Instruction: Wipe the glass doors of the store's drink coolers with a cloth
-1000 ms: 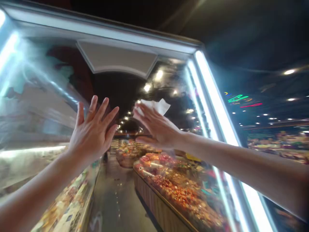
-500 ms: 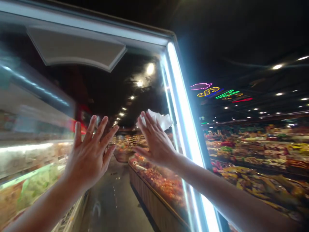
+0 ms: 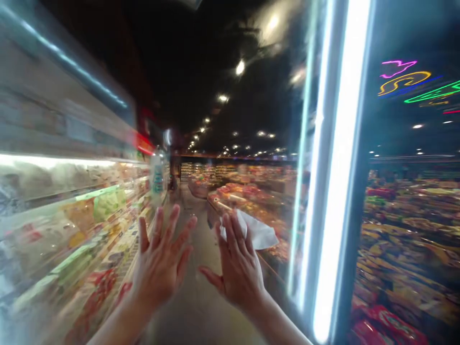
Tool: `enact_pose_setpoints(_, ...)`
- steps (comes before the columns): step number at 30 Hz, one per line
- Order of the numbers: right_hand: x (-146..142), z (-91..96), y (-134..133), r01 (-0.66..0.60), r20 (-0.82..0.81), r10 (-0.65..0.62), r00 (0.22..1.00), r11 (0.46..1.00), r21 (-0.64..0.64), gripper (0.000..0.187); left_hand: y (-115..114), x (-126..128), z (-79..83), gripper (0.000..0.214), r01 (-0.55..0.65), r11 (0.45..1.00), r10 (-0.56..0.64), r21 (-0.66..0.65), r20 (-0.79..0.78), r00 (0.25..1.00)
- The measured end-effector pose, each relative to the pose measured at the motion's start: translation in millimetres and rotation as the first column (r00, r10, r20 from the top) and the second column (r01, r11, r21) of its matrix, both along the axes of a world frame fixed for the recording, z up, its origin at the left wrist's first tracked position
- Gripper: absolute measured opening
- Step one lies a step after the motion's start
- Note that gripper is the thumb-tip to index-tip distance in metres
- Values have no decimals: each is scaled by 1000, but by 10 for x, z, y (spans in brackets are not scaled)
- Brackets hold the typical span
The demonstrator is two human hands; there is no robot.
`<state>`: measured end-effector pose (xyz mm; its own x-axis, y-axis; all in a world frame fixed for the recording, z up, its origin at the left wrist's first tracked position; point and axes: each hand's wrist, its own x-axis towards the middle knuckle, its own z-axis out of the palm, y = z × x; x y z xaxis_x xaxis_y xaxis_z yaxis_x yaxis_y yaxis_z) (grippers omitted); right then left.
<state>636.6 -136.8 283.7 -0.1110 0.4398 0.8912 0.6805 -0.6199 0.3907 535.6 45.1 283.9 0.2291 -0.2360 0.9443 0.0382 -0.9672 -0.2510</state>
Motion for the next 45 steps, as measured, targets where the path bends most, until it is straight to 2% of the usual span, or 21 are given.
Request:
enact_pose_setpoints(2, -88, -95, 37, 25, -54, -23, 998, 999, 46, 89, -27, -37, -212, 77, -14, 998, 14, -56, -14, 1000)
enact_pose_setpoints(5, -203, -237, 115, 62, -123, -49, 991, 993, 99, 84, -29, -133, -436, 82, -42, 990, 37, -135, -36, 999)
enact_pose_setpoints(9, -360, -533, 246, 43, -143, -38, 989, 999, 33, 81, 71, -339, -675, 84, -85, 974, 59, -209, -128, 990)
enact_pose_setpoints(15, -481, -587, 431, 11, -150, 0, 989, 997, 76, 87, 322, -608, -926, 93, -135, 963, 106, -234, -132, 986)
enact_pose_setpoints(20, -645, -845, 624, 19, -170, -15, 985, 1000, 23, 82, 500, -706, -930, 92, -139, 956, 101, -258, -155, 983)
enact_pose_setpoints(25, -812, -852, 922, 17, -199, -4, 980, 998, 63, 85, 645, -758, -866, 88, -103, 954, 58, -283, -164, 985)
enact_pose_setpoints(29, -918, -935, 1148, 5, -197, 6, 980, 998, 55, 82, 811, -820, -873, 89, -107, 957, 56, -271, -189, 980)
enact_pose_setpoints(34, -1000, -868, 1450, 8, -221, 12, 975, 996, 87, 89, 1041, -883, -820, 90, -84, 967, 40, -239, -185, 982)
enact_pose_setpoints(39, -1078, -1015, 1594, 36, -244, -8, 970, 993, 113, 85, 1183, -959, -822, 93, -74, 964, 18, -257, -215, 976)
enact_pose_setpoints(45, -1109, -981, 1698, 49, -208, -22, 978, 991, 126, 87, 1289, -1022, -892, 90, -57, 962, 7, -267, -185, 983)
